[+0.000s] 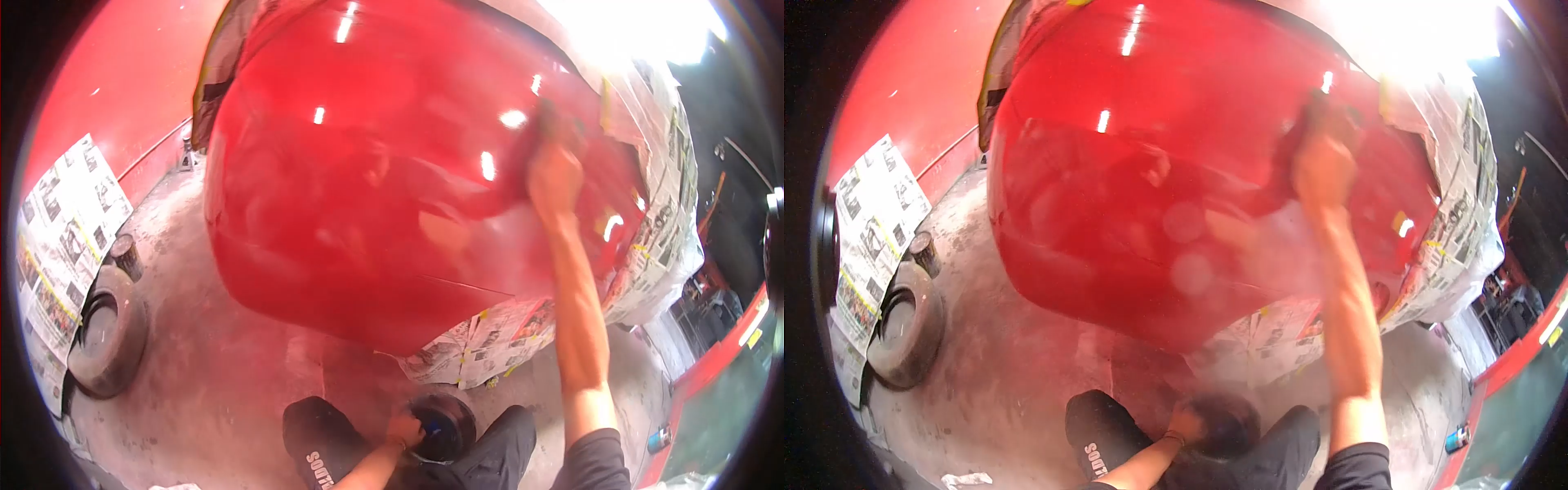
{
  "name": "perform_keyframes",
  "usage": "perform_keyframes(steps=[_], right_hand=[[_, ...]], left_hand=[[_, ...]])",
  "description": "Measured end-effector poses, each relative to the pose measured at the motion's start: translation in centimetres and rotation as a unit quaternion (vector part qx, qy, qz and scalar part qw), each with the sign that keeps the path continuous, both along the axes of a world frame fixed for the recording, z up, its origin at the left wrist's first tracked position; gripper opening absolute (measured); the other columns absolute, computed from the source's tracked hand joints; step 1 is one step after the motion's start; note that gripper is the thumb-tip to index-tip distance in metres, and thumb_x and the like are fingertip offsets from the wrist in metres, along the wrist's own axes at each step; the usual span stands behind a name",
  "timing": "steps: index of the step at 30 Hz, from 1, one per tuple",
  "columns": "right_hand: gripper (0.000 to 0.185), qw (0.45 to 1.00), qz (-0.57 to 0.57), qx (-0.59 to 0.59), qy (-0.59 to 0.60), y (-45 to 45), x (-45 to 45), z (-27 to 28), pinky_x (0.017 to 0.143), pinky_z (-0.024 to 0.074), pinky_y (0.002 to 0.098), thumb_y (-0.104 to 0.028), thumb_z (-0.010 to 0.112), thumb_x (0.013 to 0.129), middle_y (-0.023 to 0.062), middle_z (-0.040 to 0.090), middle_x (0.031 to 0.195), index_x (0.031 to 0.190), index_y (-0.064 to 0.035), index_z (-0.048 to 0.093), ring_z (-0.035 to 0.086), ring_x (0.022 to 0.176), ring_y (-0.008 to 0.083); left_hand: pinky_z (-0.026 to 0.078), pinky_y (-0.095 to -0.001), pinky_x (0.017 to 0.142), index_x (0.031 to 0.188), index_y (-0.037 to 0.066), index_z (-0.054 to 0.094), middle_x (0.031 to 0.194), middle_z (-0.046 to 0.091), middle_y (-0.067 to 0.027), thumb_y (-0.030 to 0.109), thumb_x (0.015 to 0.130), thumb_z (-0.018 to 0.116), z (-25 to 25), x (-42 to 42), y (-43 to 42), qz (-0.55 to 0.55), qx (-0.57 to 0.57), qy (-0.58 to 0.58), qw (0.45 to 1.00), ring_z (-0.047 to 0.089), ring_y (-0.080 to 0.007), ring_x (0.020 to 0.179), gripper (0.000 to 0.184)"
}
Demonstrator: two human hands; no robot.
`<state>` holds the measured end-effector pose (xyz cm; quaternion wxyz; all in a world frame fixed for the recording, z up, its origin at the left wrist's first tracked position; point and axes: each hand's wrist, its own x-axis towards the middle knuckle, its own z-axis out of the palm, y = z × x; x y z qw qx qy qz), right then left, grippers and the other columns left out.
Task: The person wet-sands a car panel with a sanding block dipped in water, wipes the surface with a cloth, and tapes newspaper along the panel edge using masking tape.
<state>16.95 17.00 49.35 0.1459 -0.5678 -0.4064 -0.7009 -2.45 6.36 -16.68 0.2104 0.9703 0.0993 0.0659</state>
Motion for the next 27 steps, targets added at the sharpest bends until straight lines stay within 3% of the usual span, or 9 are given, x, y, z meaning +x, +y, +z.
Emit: perform_keyframes(steps=[1, 4, 7, 10, 13, 15, 20, 22, 27], right_hand=[[0.047, 1.0, 0.006, 0.011, 0.012, 2.0, -1.3, 0.2, 0.111, 0.0526, 0.0526, -0.017, 0.056, 0.107, 0.0183, 0.067, 0.141, 0.153, -0.0069, 0.058, 0.058, 0.139, 0.0377], [0.046, 0.969, 0.231, -0.078, 0.034, 13.7, -10.2, 1.6, 0.116, 0.047, 0.0543, -0.02, 0.053, 0.11, 0.0214, 0.062, 0.144, 0.152, -0.0024, 0.055, 0.055, 0.138, 0.0423], [0.045, 0.917, 0.369, -0.144, 0.051, 14.9, -11.2, 2.8, 0.118, 0.0445, 0.0559, -0.02, 0.05, 0.112, 0.0231, 0.059, 0.147, 0.153, -0.0011, 0.053, 0.054, 0.138, 0.0456], [0.047, 0.986, 0.159, -0.036, 0.03, 4.7, -1.1, 1.6, 0.115, 0.0482, 0.0573, -0.018, 0.047, 0.113, 0.0218, 0.059, 0.149, 0.158, -0.0063, 0.051, 0.055, 0.138, 0.0461], [0.049, 0.99, -0.023, 0.068, 0.122, -7.1, 8.6, -1.5, 0.111, 0.0519, 0.0587, -0.015, 0.044, 0.114, 0.0205, 0.06, 0.151, 0.163, -0.0115, 0.048, 0.056, 0.139, 0.0466], [0.055, 0.989, -0.055, 0.081, 0.113, -7.0, 12.1, -3.2, 0.118, 0.047, 0.058, -0.01, 0.046, 0.112, 0.0186, 0.057, 0.158, 0.167, -0.0097, 0.044, 0.053, 0.144, 0.0482], [0.059, 0.982, 0.175, -0.013, 0.067, 8.5, -4.2, 1.2, 0.129, 0.0358, 0.0557, -0.003, 0.052, 0.102, 0.0235, 0.057, 0.162, 0.16, 0.0048, 0.049, 0.049, 0.152, 0.048], [0.06, 0.986, 0.151, -0.042, 0.054, 13.2, -11.8, 3.1, 0.129, 0.0354, 0.0568, -0.001, 0.054, 0.099, 0.0234, 0.06, 0.159, 0.159, 0.0058, 0.051, 0.052, 0.15, 0.0476], [0.064, 0.989, 0.134, -0.061, -0.016, 13.3, -10.0, 3.5, 0.13, 0.0352, 0.0576, -0.003, 0.058, 0.097, 0.0222, 0.058, 0.162, 0.16, 0.0011, 0.052, 0.053, 0.15, 0.0457]], left_hand=[[0.034, -0.0619, 0.125, 0.106, 0.015, 0.088, 0.113, 0.08, -0.0157, 0.045, 0.094, 0.068, 0.6, -0.2, 0.2, -0.003, 0.01, 0.006, 1.0, 0.066, -0.0323, 0.126, 0.038], [0.033, -0.0634, 0.125, 0.106, 0.015, 0.088, 0.113, 0.081, -0.0137, 0.046, 0.095, 0.067, 0.1, -0.3, 0.0, -0.001, 0.034, 0.006, 0.999, 0.066, -0.0314, 0.126, 0.039], [0.031, -0.0655, 0.125, 0.106, 0.016, 0.088, 0.113, 0.081, -0.0111, 0.047, 0.096, 0.066, 1.6, -0.9, 0.3, -0.008, 0.044, 0.004, 0.999, 0.066, -0.0301, 0.127, 0.04], [0.032, -0.0669, 0.122, 0.104, 0.017, 0.087, 0.114, 0.081, -0.0081, 0.048, 0.096, 0.065, 3.5, -0.5, 0.9, -0.024, 0.056, 0.045, 0.997, 0.066, -0.0282, 0.127, 0.04], [0.031, -0.0678, 0.122, 0.104, 0.017, 0.087, 0.114, 0.081, -0.0068, 0.049, 0.097, 0.063, 2.9, 0.3, 1.1, -0.019, 0.011, 0.124, 0.992, 0.066, -0.0275, 0.127, 0.041], [0.031, -0.0675, 0.123, 0.105, 0.018, 0.087, 0.113, 0.081, -0.0065, 0.049, 0.098, 0.061, 0.5, 0.9, 0.3, 0.011, 0.016, 0.039, 0.999, 0.066, -0.026, 0.127, 0.041], [0.031, -0.0641, 0.123, 0.103, 0.019, 0.088, 0.11, 0.081, -0.0049, 0.048, 0.098, 0.059, 3.3, 0.2, 1.1, -0.001, 0.027, 0.079, 0.997, 0.067, -0.0221, 0.125, 0.041], [0.031, -0.0621, 0.123, 0.102, 0.019, 0.088, 0.108, 0.082, -0.0038, 0.047, 0.098, 0.059, 3.1, 0.1, 0.7, -0.004, 0.036, 0.07, 0.997, 0.068, -0.0209, 0.124, 0.041], [0.028, -0.0616, 0.124, 0.101, 0.018, 0.088, 0.104, 0.082, -0.0032, 0.048, 0.099, 0.059, 1.9, -0.1, 0.9, -0.009, 0.024, 0.041, 0.999, 0.07, -0.0214, 0.12, 0.041]])
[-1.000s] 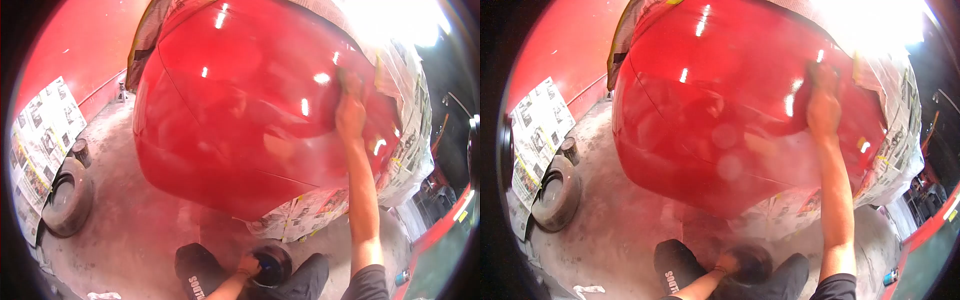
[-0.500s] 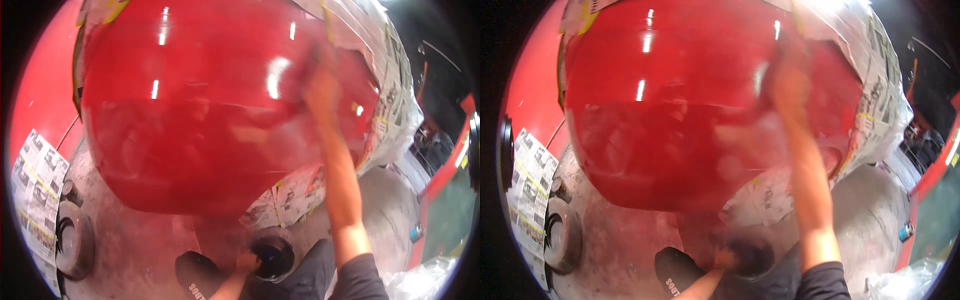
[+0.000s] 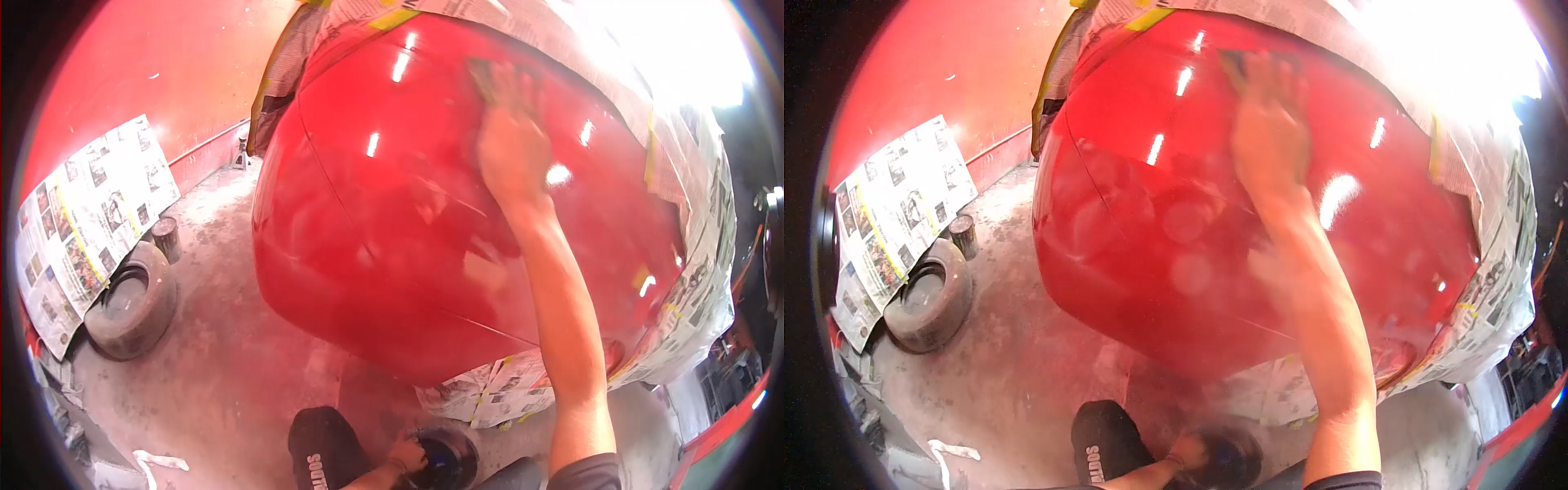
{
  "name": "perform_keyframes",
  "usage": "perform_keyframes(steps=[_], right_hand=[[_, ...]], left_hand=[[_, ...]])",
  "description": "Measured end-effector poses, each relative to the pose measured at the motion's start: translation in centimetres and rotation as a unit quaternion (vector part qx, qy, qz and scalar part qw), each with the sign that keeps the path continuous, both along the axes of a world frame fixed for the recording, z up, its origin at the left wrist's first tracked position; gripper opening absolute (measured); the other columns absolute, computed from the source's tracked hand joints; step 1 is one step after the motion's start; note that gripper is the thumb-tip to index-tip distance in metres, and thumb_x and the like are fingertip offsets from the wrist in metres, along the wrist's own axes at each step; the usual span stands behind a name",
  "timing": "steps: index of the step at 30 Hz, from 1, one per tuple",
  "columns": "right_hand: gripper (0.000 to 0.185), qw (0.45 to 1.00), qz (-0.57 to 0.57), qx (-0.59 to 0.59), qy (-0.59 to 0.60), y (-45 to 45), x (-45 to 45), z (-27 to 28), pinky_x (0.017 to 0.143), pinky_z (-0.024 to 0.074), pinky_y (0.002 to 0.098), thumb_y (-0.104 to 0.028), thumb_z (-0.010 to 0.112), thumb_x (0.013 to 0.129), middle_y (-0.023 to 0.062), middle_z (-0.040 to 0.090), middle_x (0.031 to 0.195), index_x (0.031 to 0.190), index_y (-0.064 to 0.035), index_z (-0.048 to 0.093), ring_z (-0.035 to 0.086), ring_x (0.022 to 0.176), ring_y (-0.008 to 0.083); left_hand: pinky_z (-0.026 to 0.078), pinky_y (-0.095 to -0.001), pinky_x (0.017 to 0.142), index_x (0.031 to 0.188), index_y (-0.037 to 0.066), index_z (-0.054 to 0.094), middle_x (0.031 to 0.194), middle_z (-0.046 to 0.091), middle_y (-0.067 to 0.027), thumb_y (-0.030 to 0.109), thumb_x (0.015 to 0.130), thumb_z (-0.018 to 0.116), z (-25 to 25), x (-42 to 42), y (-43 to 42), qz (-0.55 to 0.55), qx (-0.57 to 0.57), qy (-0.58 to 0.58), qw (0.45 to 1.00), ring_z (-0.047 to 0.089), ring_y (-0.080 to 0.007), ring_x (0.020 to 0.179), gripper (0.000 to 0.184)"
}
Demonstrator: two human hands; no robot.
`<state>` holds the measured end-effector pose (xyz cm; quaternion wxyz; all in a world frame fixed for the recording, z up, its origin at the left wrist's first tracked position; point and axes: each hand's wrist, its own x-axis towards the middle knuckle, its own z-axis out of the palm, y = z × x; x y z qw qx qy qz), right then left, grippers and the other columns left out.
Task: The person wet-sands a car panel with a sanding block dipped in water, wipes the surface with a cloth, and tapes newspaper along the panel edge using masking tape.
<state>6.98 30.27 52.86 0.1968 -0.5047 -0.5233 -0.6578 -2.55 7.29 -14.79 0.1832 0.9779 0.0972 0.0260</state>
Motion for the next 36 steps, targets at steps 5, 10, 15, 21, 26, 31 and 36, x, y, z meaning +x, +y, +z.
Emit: perform_keyframes(steps=[5, 10, 15, 21, 26, 31, 36], right_hand=[[0.056, 0.999, -0.03, -0.04, 0.013, 2.9, -5.0, 0.2, 0.133, 0.0318, 0.0532, -0.01, 0.052, 0.106, 0.0247, 0.051, 0.167, 0.162, 0.0008, 0.05, 0.048, 0.155, 0.0428], [0.059, 0.999, 0.021, -0.033, -0.013, 5.8, -5.6, 1.5, 0.132, 0.0344, 0.0545, -0.011, 0.056, 0.105, 0.0216, 0.051, 0.168, 0.163, 0.0002, 0.047, 0.049, 0.155, 0.043], [0.061, 1.0, 0.009, -0.016, -0.009, 6.7, -6.2, 2.1, 0.13, 0.0358, 0.054, -0.007, 0.055, 0.105, 0.0178, 0.049, 0.171, 0.164, -0.0011, 0.044, 0.047, 0.156, 0.0414], [0.061, 0.996, 0.059, -0.045, 0.058, 1.9, -1.6, 2.1, 0.115, 0.0524, 0.0573, -0.005, 0.062, 0.098, 0.0214, 0.06, 0.157, 0.157, -0.0039, 0.052, 0.062, 0.139, 0.0421], [0.059, 0.952, -0.08, -0.083, 0.283, -3.2, -3.6, 1.6, 0.095, 0.0603, 0.0576, -0.006, 0.056, 0.102, 0.0252, 0.066, 0.145, 0.161, -0.0066, 0.052, 0.072, 0.121, 0.0443], [0.052, 0.983, 0.075, 0.125, -0.108, 3.3, 0.3, 1.3, 0.083, 0.0618, 0.0542, -0.01, 0.06, 0.099, 0.0227, 0.079, 0.114, 0.151, -0.0004, 0.056, 0.077, 0.086, 0.0446], [0.059, 0.99, -0.022, 0.135, -0.021, -9.0, 11.6, 0.6, 0.06, 0.0615, 0.052, -0.008, 0.055, 0.101, 0.0204, 0.08, 0.112, 0.16, -0.0077, 0.054, 0.077, 0.074, 0.0417]], left_hand=[[0.029, -0.0618, 0.123, 0.104, 0.018, 0.087, 0.109, 0.082, -0.0064, 0.046, 0.1, 0.06, 2.6, -0.5, 0.5, 0.001, -0.017, 0.026, 1.0, 0.07, -0.0232, 0.122, 0.04], [0.037, -0.0635, 0.118, 0.104, 0.015, 0.087, 0.11, 0.082, -0.0088, 0.048, 0.098, 0.064, 1.8, -1.3, -0.2, 0.0, -0.033, 0.013, 0.999, 0.068, -0.0262, 0.126, 0.04], [0.039, -0.063, 0.116, 0.104, 0.015, 0.087, 0.111, 0.082, -0.0064, 0.048, 0.096, 0.068, -4.3, 1.9, -0.8, 0.015, -0.025, -0.088, 0.996, 0.067, -0.0269, 0.127, 0.04], [0.036, -0.0603, 0.119, 0.104, 0.016, 0.088, 0.11, 0.083, -0.0055, 0.048, 0.094, 0.068, -2.2, 0.4, -0.4, 0.01, -0.019, -0.05, 0.998, 0.067, -0.0255, 0.126, 0.039], [0.035, -0.0596, 0.121, 0.103, 0.015, 0.088, 0.111, 0.082, -0.0067, 0.046, 0.094, 0.067, -2.3, 0.6, -0.9, 0.025, -0.013, -0.087, 0.996, 0.067, -0.0253, 0.125, 0.038], [0.036, -0.0597, 0.121, 0.101, 0.012, 0.088, 0.112, 0.082, -0.0079, 0.045, 0.092, 0.066, -0.8, -0.4, -0.3, -0.021, 0.001, -0.014, 1.0, 0.066, -0.0272, 0.125, 0.04], [0.037, -0.0622, 0.121, 0.1, 0.012, 0.087, 0.111, 0.081, -0.0098, 0.045, 0.092, 0.065, 0.1, -0.3, -0.2, -0.021, -0.029, -0.021, 0.999, 0.066, -0.0285, 0.124, 0.041]])
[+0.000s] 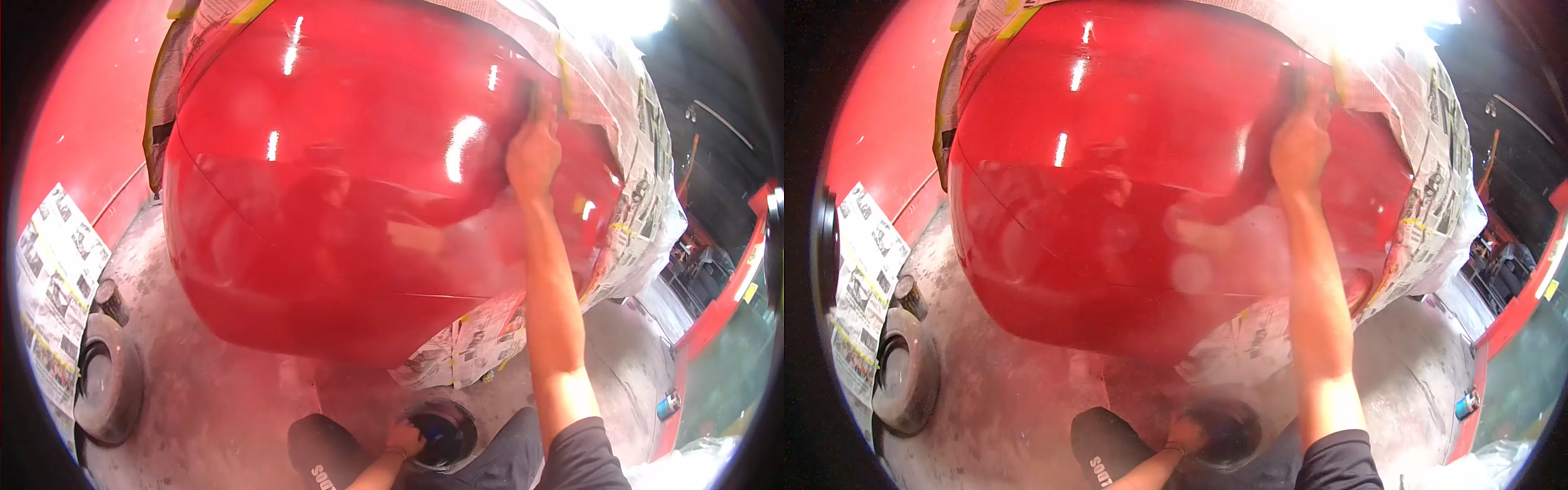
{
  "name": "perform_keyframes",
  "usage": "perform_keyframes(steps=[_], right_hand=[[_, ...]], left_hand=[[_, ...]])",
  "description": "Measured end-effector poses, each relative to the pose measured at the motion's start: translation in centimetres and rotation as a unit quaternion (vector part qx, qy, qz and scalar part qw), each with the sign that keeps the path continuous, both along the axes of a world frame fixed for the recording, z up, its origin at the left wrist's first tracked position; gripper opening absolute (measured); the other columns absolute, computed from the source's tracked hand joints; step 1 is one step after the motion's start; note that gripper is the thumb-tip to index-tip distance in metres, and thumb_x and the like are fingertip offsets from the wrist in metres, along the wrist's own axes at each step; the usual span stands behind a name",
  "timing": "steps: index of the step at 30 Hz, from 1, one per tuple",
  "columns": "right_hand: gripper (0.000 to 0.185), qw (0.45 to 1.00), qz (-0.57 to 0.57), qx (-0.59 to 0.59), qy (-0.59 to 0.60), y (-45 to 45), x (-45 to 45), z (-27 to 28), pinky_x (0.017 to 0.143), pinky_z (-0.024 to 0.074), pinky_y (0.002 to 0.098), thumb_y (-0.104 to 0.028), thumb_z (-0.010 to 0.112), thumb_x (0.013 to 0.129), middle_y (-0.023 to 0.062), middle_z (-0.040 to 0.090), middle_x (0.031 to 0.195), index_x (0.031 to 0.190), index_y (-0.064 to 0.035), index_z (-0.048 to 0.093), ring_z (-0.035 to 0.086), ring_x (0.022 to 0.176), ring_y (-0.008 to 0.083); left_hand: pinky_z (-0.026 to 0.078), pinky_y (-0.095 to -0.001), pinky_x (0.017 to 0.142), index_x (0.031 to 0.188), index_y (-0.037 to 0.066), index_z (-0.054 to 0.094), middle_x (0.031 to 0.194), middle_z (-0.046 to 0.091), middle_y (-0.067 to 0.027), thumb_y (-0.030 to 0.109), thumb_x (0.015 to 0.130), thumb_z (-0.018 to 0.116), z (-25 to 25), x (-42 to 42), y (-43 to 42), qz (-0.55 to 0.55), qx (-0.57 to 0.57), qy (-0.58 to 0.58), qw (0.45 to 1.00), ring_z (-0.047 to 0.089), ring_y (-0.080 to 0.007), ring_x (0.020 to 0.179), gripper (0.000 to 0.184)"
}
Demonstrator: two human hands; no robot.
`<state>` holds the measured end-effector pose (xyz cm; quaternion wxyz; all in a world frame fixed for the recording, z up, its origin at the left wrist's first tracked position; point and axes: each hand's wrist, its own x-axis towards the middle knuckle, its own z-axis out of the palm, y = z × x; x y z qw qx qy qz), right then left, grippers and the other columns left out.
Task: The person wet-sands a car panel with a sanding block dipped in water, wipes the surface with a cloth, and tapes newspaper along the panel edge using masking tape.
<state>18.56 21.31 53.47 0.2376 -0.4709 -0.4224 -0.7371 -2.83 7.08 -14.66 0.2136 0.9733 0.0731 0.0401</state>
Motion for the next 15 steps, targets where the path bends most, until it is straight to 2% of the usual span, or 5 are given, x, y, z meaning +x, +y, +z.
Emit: perform_keyframes(steps=[4, 9, 10, 12, 15], right_hand=[[0.056, 0.994, -0.043, -0.006, 0.101, 2.1, -3.1, -0.7, 0.073, 0.0614, 0.0547, -0.007, 0.057, 0.099, 0.0232, 0.078, 0.116, 0.155, -0.0063, 0.056, 0.076, 0.088, 0.0439], [0.06, 0.991, 0.084, -0.101, -0.035, 3.1, -4.1, 0.6, 0.104, 0.0586, 0.055, -0.004, 0.054, 0.099, 0.0231, 0.071, 0.14, 0.159, -0.0024, 0.051, 0.072, 0.124, 0.0441], [0.058, 0.982, 0.068, -0.146, 0.1, -0.3, -2.8, 0.2, 0.111, 0.0535, 0.0536, -0.003, 0.053, 0.1, 0.0201, 0.067, 0.148, 0.158, -0.0039, 0.052, 0.065, 0.134, 0.0437], [0.057, 0.972, 0.041, -0.118, 0.2, -7.4, 3.6, -1.6, 0.115, 0.0523, 0.0543, -0.002, 0.051, 0.102, 0.0179, 0.061, 0.158, 0.158, -0.0058, 0.053, 0.055, 0.146, 0.0454], [0.056, 0.987, -0.02, -0.01, 0.157, -7.6, 4.4, -2.0, 0.112, 0.0545, 0.0587, -0.004, 0.052, 0.103, 0.0221, 0.058, 0.161, 0.159, -0.0051, 0.053, 0.054, 0.145, 0.05]], left_hand=[[0.036, -0.0644, 0.122, 0.103, 0.013, 0.087, 0.111, 0.081, -0.0105, 0.045, 0.093, 0.064, 1.2, -0.5, 0.4, 0.0, -0.007, 0.02, 1.0, 0.065, -0.0287, 0.128, 0.041], [0.036, -0.0651, 0.122, 0.112, 0.014, 0.086, 0.118, 0.079, -0.0107, 0.049, 0.099, 0.062, 1.9, -0.8, 0.1, -0.02, 0.007, 0.097, 0.995, 0.065, -0.0292, 0.13, 0.045], [0.037, -0.0641, 0.122, 0.113, 0.014, 0.086, 0.12, 0.079, -0.011, 0.05, 0.1, 0.061, 2.2, -0.2, 0.6, -0.027, 0.027, 0.074, 0.997, 0.066, -0.0296, 0.129, 0.046], [0.038, -0.0604, 0.123, 0.114, 0.014, 0.086, 0.123, 0.078, -0.0119, 0.053, 0.101, 0.061, 2.3, 0.0, 0.7, -0.034, 0.028, 0.064, 0.997, 0.067, -0.0306, 0.126, 0.049], [0.046, -0.0537, 0.116, 0.115, 0.013, 0.086, 0.118, 0.078, -0.0131, 0.053, 0.101, 0.063, 2.9, -0.2, 0.5, -0.008, -0.071, -0.004, 0.997, 0.071, -0.0329, 0.116, 0.047]])
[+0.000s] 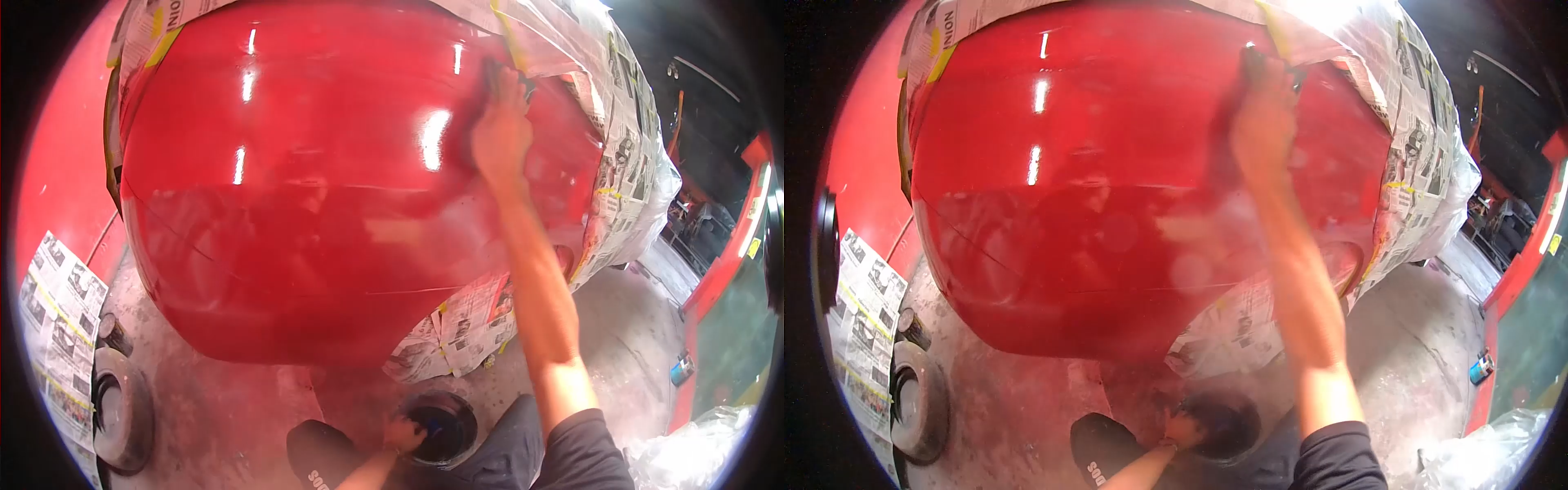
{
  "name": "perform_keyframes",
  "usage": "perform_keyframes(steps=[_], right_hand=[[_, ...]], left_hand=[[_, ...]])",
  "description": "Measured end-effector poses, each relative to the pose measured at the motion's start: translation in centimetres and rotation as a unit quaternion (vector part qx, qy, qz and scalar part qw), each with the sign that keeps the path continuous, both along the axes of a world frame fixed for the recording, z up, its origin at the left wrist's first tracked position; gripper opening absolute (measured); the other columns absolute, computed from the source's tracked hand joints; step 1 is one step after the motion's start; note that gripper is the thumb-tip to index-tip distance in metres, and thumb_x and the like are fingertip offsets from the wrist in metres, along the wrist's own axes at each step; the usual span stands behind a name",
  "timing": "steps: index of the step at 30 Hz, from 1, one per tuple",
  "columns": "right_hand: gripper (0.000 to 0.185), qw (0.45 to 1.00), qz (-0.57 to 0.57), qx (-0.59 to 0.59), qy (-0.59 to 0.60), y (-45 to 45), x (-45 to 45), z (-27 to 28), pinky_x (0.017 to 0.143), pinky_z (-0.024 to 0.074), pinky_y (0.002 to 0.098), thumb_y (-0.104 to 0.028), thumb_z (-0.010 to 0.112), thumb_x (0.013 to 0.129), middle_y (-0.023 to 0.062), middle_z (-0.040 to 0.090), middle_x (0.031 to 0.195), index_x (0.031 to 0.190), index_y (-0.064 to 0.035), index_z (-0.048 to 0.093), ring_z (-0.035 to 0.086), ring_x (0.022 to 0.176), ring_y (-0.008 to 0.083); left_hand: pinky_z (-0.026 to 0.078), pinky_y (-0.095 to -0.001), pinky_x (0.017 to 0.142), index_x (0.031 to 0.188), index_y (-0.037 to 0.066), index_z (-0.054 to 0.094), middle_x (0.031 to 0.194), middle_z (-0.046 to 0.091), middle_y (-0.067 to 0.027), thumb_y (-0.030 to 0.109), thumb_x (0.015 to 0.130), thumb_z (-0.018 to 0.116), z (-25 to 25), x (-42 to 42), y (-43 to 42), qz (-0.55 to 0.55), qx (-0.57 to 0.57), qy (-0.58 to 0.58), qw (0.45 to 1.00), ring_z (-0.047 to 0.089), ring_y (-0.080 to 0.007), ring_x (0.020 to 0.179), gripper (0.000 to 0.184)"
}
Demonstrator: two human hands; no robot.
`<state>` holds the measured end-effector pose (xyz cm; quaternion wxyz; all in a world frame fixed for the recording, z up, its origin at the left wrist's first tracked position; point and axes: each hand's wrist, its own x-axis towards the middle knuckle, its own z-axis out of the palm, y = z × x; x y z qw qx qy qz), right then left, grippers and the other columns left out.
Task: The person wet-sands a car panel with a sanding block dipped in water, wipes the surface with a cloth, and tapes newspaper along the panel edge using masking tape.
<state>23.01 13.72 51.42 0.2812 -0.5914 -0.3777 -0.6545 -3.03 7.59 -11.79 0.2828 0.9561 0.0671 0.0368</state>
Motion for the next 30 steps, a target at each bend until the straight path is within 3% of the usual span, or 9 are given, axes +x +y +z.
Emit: perform_keyframes(steps=[5, 6, 7, 11, 14, 15, 16, 21, 30], right_hand=[[0.054, 0.996, 0.08, 0.019, -0.041, 5.5, -3.1, -0.3, 0.116, 0.0507, 0.0593, -0.006, 0.052, 0.105, 0.0272, 0.058, 0.156, 0.159, -0.0023, 0.052, 0.057, 0.14, 0.0529], [0.052, 0.995, 0.092, -0.009, -0.028, 3.1, -2.0, -0.2, 0.117, 0.0502, 0.0592, -0.006, 0.051, 0.106, 0.0273, 0.06, 0.154, 0.159, -0.0031, 0.052, 0.059, 0.139, 0.0521], [0.051, 0.993, 0.106, -0.039, -0.021, 0.8, -0.8, 0.0, 0.117, 0.0497, 0.0591, -0.006, 0.05, 0.108, 0.0273, 0.061, 0.152, 0.159, -0.0038, 0.053, 0.061, 0.137, 0.0513], [0.051, 0.993, 0.107, 0.001, 0.048, -7.6, 4.1, -3.4, 0.105, 0.0561, 0.0559, -0.007, 0.055, 0.108, 0.0204, 0.059, 0.157, 0.159, -0.0097, 0.054, 0.064, 0.128, 0.047], [0.053, 0.903, 0.305, 0.017, 0.304, -13.1, -0.8, -10.1, 0.104, 0.0569, 0.0482, -0.007, 0.051, 0.113, 0.0217, 0.064, 0.154, 0.166, -0.0074, 0.048, 0.069, 0.126, 0.0409], [0.054, 0.848, 0.367, 0.027, 0.381, -15.1, -2.9, -12.5, 0.106, 0.0561, 0.0453, -0.007, 0.05, 0.114, 0.0225, 0.066, 0.153, 0.168, -0.0059, 0.045, 0.07, 0.128, 0.0384], [0.054, 0.81, 0.416, 0.031, 0.413, -16.6, -4.2, -15.3, 0.109, 0.0546, 0.0425, -0.007, 0.049, 0.115, 0.0235, 0.067, 0.153, 0.169, -0.0037, 0.044, 0.07, 0.132, 0.036], [0.049, 0.805, 0.384, -0.055, 0.448, -20.9, -8.5, -30.9, 0.098, 0.0555, 0.0404, -0.013, 0.053, 0.116, 0.0213, 0.076, 0.133, 0.164, 0.0005, 0.049, 0.071, 0.115, 0.0226], [0.043, 0.697, 0.394, -0.197, 0.565, -24.8, -11.9, -42.5, 0.113, 0.0518, 0.0484, -0.018, 0.053, 0.115, 0.0318, 0.066, 0.146, 0.153, 0.0024, 0.059, 0.065, 0.135, 0.0465]], left_hand=[[0.058, -0.0477, 0.083, 0.103, 0.009, 0.085, 0.091, 0.077, -0.0168, 0.036, 0.101, 0.074, 19.6, 0.6, 5.9, 0.065, -0.068, -0.307, 0.947, 0.075, -0.0362, 0.087, 0.03], [0.058, -0.0476, 0.088, 0.097, 0.006, 0.084, 0.093, 0.078, -0.0161, 0.029, 0.099, 0.077, 26.3, -0.4, 5.9, 0.102, -0.323, -0.292, 0.895, 0.075, -0.0347, 0.089, 0.024], [0.058, -0.0455, 0.089, 0.099, 0.004, 0.082, 0.095, 0.08, -0.0129, 0.019, 0.097, 0.079, 31.7, -0.4, 7.9, 0.111, -0.067, -0.43, 0.894, 0.075, -0.0332, 0.089, 0.015], [0.058, -0.0436, 0.082, 0.096, 0.0, 0.076, 0.094, 0.078, -0.0124, -0.001, 0.092, 0.081, 53.3, 2.6, 10.8, -0.008, 0.106, -0.641, 0.76, 0.073, -0.0312, 0.086, 0.006], [0.058, -0.0478, 0.102, 0.119, 0.008, 0.077, 0.114, 0.08, -0.0166, 0.02, 0.094, 0.086, 66.5, 9.7, 12.3, -0.017, 0.369, -0.712, 0.597, 0.072, -0.0375, 0.118, 0.028], [0.052, -0.0518, 0.108, 0.137, 0.012, 0.068, 0.127, 0.072, -0.0188, 0.024, 0.091, 0.087, 69.9, 10.9, 12.1, -0.002, 0.393, -0.661, 0.639, 0.067, -0.0396, 0.126, 0.051], [0.047, -0.0559, 0.115, 0.155, 0.017, 0.058, 0.139, 0.065, -0.0209, 0.029, 0.088, 0.088, 72.4, 11.7, 11.4, 0.013, 0.414, -0.606, 0.678, 0.061, -0.0416, 0.133, 0.074], [0.052, -0.0567, 0.105, 0.134, 0.011, 0.069, 0.122, 0.071, -0.0181, 0.024, 0.088, 0.085, 77.5, 16.7, 11.2, 0.023, 0.569, -0.582, 0.58, 0.067, -0.0404, 0.121, 0.051], [0.054, -0.0564, 0.098, 0.119, 0.012, 0.074, 0.111, 0.074, -0.0146, 0.022, 0.093, 0.071, 83.0, 19.8, 10.3, 0.105, 0.634, -0.426, 0.637, 0.071, -0.0377, 0.117, 0.029]])
